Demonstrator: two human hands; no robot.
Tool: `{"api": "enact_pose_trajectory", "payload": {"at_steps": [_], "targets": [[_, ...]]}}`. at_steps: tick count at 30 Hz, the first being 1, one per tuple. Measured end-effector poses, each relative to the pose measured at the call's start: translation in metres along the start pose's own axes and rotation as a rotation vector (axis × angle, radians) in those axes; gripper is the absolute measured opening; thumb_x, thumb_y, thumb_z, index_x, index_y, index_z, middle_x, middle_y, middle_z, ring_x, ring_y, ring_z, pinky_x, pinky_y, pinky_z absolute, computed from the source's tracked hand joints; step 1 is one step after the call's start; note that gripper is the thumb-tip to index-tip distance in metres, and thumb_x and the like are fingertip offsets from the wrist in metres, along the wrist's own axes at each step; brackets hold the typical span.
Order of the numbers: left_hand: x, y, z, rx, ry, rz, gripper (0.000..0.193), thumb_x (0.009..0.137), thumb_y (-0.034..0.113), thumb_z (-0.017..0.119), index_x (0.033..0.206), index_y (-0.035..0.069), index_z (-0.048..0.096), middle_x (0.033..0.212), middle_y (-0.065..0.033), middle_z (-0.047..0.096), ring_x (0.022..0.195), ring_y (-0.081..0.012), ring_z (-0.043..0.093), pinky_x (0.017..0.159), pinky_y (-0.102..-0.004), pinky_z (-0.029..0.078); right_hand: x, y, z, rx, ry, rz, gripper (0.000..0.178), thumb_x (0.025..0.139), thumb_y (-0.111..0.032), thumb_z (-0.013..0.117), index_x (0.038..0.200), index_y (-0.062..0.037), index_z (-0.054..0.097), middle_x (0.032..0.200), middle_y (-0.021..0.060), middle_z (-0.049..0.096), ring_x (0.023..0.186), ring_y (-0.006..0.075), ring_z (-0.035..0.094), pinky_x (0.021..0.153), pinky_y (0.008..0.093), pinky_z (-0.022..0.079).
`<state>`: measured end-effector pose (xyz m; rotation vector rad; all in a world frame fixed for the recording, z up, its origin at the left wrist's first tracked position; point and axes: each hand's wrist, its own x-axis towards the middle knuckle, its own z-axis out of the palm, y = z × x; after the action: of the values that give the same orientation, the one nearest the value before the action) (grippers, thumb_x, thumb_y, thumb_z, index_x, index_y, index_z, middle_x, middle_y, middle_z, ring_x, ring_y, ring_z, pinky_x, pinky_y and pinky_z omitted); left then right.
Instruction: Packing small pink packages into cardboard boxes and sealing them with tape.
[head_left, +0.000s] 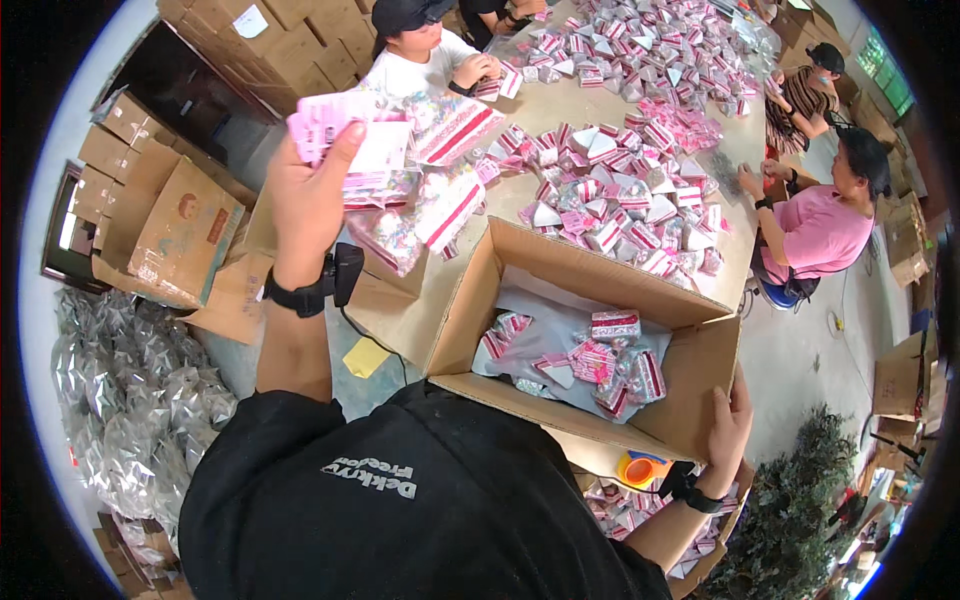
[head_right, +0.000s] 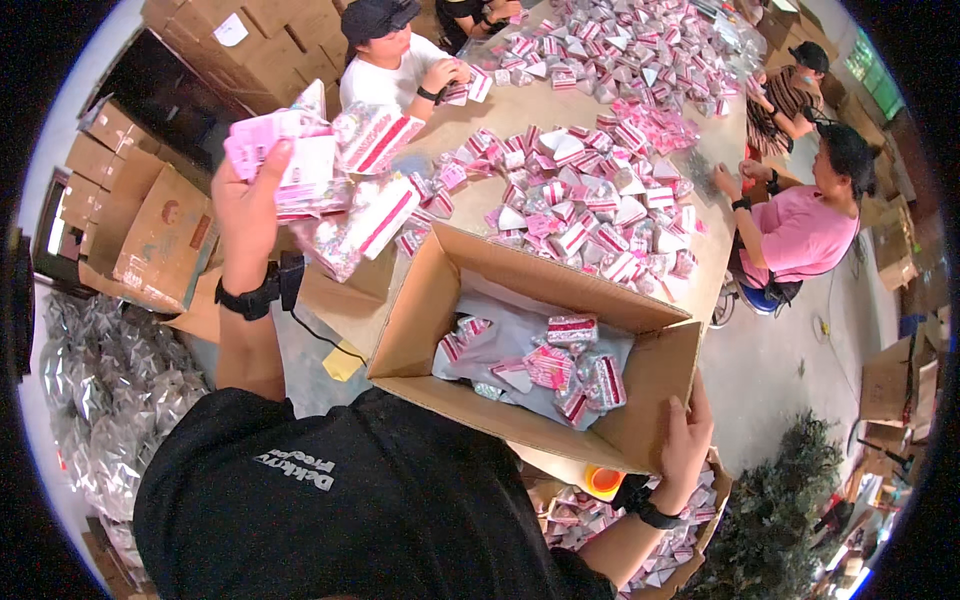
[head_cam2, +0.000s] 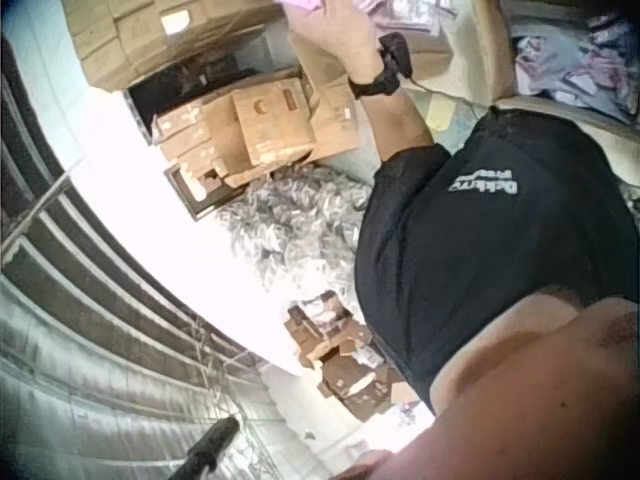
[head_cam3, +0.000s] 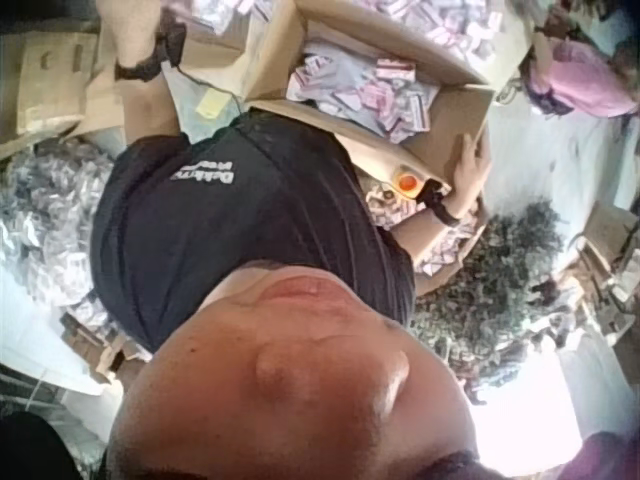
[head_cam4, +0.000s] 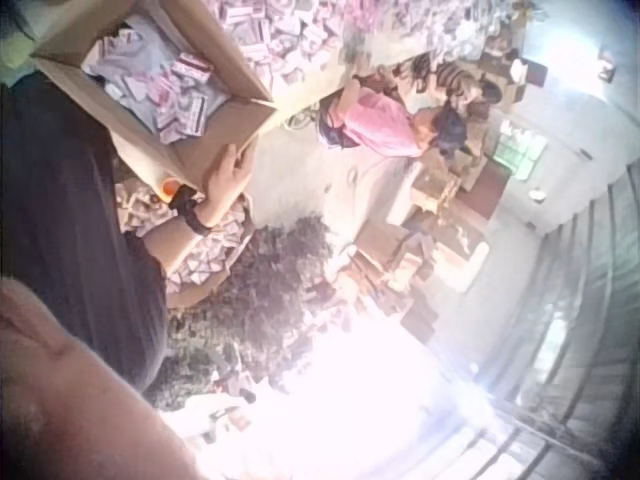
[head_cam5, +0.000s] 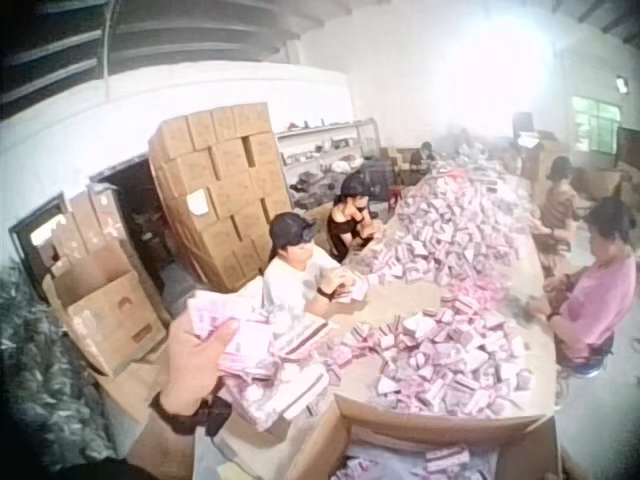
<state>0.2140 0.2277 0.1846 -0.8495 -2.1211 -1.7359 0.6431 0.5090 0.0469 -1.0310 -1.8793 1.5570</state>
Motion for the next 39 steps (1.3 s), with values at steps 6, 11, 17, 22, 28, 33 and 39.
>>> {"api": "enact_pose_trajectory", "payload": {"at_steps": [6, 11, 17, 22, 28, 33, 39], "targets": [[-0.038, 0.066, 0.002, -0.412, -0.096, 0.018, 0.025, 0.09, 0.005, 0.069, 0.114, 0.0, 0.065, 0.101, -0.0048, 0.071, 0.088, -0.0094, 0.065, 0.077, -0.0258, 0.052, -0.003, 0.016, -0.007, 0.028, 0.006, -0.002, 0.051, 0.093, -0.004, 0.05, 0.143, 0.0061, 0.042, 0.134, 0.0161, 0.056, 0.118, 0.0191, 0.055, 0.099, 0.032, 0.044], [-0.064, 0.066, 0.041, -0.253, -0.592, 0.054, 0.015, 0.09, 0.0, 0.066, 0.105, -0.003, 0.068, 0.105, -0.0077, 0.07, 0.091, -0.014, 0.066, 0.083, -0.0291, 0.052, -0.005, 0.016, -0.009, -0.047, 0.004, -0.033, 0.051, 0.093, -0.005, 0.05, 0.142, 0.0062, 0.043, 0.132, 0.0158, 0.058, 0.116, 0.019, 0.057, 0.098, 0.0323, 0.045], [-0.102, 0.042, 0.075, -0.127, -0.776, 0.014, 0.022, 0.089, 0.011, 0.066, 0.108, 0.001, 0.067, 0.094, -0.0141, 0.071, 0.085, -0.024, 0.069, 0.077, -0.0329, 0.052, -0.004, 0.004, -0.002, 0.076, 0.039, 0.04, 0.051, 0.093, -0.005, 0.052, 0.142, 0.0057, 0.045, 0.13, 0.015, 0.059, 0.116, 0.0181, 0.056, 0.099, 0.0314, 0.044], [-0.111, 0.001, 0.082, 0.411, -1.25, 0.144, 0.021, 0.089, 0.018, 0.063, 0.102, 0.001, 0.065, 0.089, -0.0208, 0.066, 0.082, -0.0405, 0.063, 0.073, -0.0447, 0.05, -0.002, 0.006, 0.006, 0.011, 0.058, -0.009, 0.05, 0.092, -0.004, 0.053, 0.141, 0.0058, 0.045, 0.13, 0.0139, 0.059, 0.116, 0.0178, 0.056, 0.099, 0.0298, 0.044], [-0.073, 0.004, 0.068, 0.111, -0.994, -0.168, 0.02, 0.093, 0.014, 0.062, 0.107, 0.001, 0.065, 0.083, -0.0028, 0.069, 0.074, -0.0086, 0.061, 0.069, -0.0265, 0.049, -0.01, 0.009, -0.005, 0.017, 0.053, 0.026, 0.05, 0.092, -0.004, 0.053, 0.141, 0.006, 0.046, 0.131, 0.0137, 0.059, 0.118, 0.0189, 0.055, 0.1, 0.0309, 0.043], [-0.012, -0.104, 0.067, 0.17, -0.645, -0.168, 0.019, 0.093, 0.017, 0.061, 0.103, 0.001, 0.067, 0.083, -0.0048, 0.069, 0.076, -0.0136, 0.064, 0.069, -0.0295, 0.05, -0.009, 0.013, -0.008, -0.01, 0.045, 0.019, 0.05, 0.092, -0.004, 0.054, 0.14, 0.0067, 0.046, 0.132, 0.0141, 0.058, 0.119, 0.0187, 0.055, 0.101, 0.0309, 0.042], [-0.005, -0.294, 0.119, 0.616, -0.772, -0.296, 0.029, 0.083, 0.023, 0.063, 0.102, 0.002, 0.07, 0.096, -0.0223, 0.07, 0.093, -0.037, 0.068, 0.084, -0.0429, 0.052, -0.005, -0.002, 0.0, -0.03, 0.083, 0.099, 0.051, 0.092, -0.005, 0.055, 0.14, 0.0081, 0.044, 0.135, 0.0148, 0.057, 0.122, 0.02, 0.053, 0.103, 0.031, 0.04]]}}
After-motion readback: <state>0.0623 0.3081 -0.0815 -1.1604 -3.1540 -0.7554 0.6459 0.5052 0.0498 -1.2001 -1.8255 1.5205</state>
